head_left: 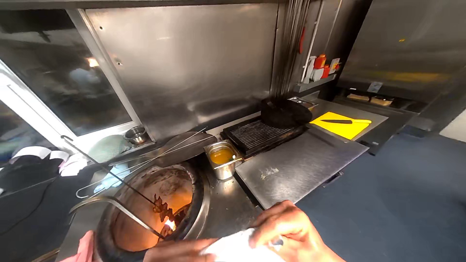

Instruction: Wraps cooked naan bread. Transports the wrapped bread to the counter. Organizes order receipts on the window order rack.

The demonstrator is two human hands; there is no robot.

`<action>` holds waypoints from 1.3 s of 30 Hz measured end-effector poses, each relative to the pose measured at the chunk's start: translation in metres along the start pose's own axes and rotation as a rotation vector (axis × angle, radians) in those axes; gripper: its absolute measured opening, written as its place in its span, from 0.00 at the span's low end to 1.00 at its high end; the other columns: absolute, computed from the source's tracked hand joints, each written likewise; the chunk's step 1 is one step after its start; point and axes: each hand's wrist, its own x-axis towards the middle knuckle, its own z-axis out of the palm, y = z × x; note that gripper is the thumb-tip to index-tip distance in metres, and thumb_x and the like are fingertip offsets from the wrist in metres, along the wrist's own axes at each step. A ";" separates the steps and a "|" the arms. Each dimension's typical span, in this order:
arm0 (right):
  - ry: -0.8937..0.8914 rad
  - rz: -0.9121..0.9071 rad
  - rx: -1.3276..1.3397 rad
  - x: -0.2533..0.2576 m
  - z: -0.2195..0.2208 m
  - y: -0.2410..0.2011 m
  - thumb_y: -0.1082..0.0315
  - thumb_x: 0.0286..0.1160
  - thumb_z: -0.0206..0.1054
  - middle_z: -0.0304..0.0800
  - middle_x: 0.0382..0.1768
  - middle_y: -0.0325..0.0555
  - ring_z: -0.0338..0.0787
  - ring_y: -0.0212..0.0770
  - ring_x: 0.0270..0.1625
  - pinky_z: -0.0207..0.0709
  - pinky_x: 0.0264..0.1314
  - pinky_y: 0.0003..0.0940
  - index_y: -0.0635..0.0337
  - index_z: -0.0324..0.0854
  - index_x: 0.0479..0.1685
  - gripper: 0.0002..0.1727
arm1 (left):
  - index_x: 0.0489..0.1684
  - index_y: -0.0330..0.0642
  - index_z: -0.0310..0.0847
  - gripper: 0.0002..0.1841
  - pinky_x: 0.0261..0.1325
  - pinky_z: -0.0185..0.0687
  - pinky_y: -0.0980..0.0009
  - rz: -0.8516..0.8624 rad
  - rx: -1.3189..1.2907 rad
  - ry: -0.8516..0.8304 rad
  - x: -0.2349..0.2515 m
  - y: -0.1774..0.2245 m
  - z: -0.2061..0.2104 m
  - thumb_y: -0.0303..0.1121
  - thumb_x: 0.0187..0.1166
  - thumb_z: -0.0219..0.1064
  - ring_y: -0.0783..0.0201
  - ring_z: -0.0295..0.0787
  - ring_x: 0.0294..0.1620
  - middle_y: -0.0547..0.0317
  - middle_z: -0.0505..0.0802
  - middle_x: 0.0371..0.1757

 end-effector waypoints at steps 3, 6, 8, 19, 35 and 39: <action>0.006 0.006 0.106 0.004 -0.002 -0.021 0.71 0.82 0.67 0.96 0.37 0.46 0.95 0.31 0.46 0.89 0.54 0.27 0.64 0.89 0.36 0.09 | 0.39 0.38 0.92 0.04 0.61 0.92 0.62 0.103 -0.068 -0.138 0.013 0.004 -0.011 0.25 0.76 0.71 0.59 0.97 0.53 0.47 0.98 0.44; 0.035 0.028 0.090 -0.005 -0.007 -0.021 0.70 0.82 0.65 0.96 0.39 0.46 0.95 0.31 0.49 0.88 0.56 0.27 0.63 0.87 0.32 0.10 | 0.45 0.37 0.93 0.08 0.69 0.89 0.58 0.012 -0.137 -0.353 0.020 0.002 -0.021 0.27 0.80 0.67 0.54 0.93 0.65 0.40 0.95 0.58; 0.029 0.020 -0.050 -0.013 -0.009 -0.017 0.71 0.82 0.63 0.96 0.39 0.48 0.95 0.33 0.48 0.88 0.54 0.27 0.63 0.85 0.28 0.12 | 0.64 0.34 0.88 0.19 0.76 0.83 0.58 -0.099 -0.156 -0.525 0.021 0.000 -0.032 0.38 0.85 0.64 0.55 0.88 0.72 0.39 0.90 0.69; -0.029 0.006 -0.216 -0.037 -0.022 0.003 0.72 0.81 0.60 0.97 0.42 0.49 0.96 0.37 0.52 0.90 0.57 0.32 0.60 0.82 0.24 0.14 | 0.29 0.38 0.88 0.19 0.34 0.86 0.59 -0.172 0.687 -0.406 0.018 -0.002 0.038 0.40 0.88 0.60 0.56 0.91 0.29 0.52 0.91 0.23; -0.409 -0.262 -1.002 -0.007 -0.022 0.018 0.45 0.90 0.55 0.70 0.10 0.36 0.75 0.38 0.13 0.67 0.15 0.35 0.51 0.77 0.25 0.25 | 0.50 0.48 0.92 0.14 0.46 0.88 0.62 -0.121 0.771 -0.369 0.018 -0.005 0.034 0.42 0.90 0.59 0.60 0.93 0.43 0.60 0.97 0.39; -0.413 -0.243 -0.943 -0.009 -0.028 0.018 0.47 0.89 0.57 0.70 0.09 0.36 0.75 0.37 0.13 0.67 0.15 0.35 0.52 0.77 0.23 0.25 | 0.50 0.44 0.91 0.14 0.45 0.91 0.60 -0.154 0.770 -0.413 0.017 0.001 0.030 0.37 0.89 0.58 0.58 0.96 0.40 0.56 0.97 0.36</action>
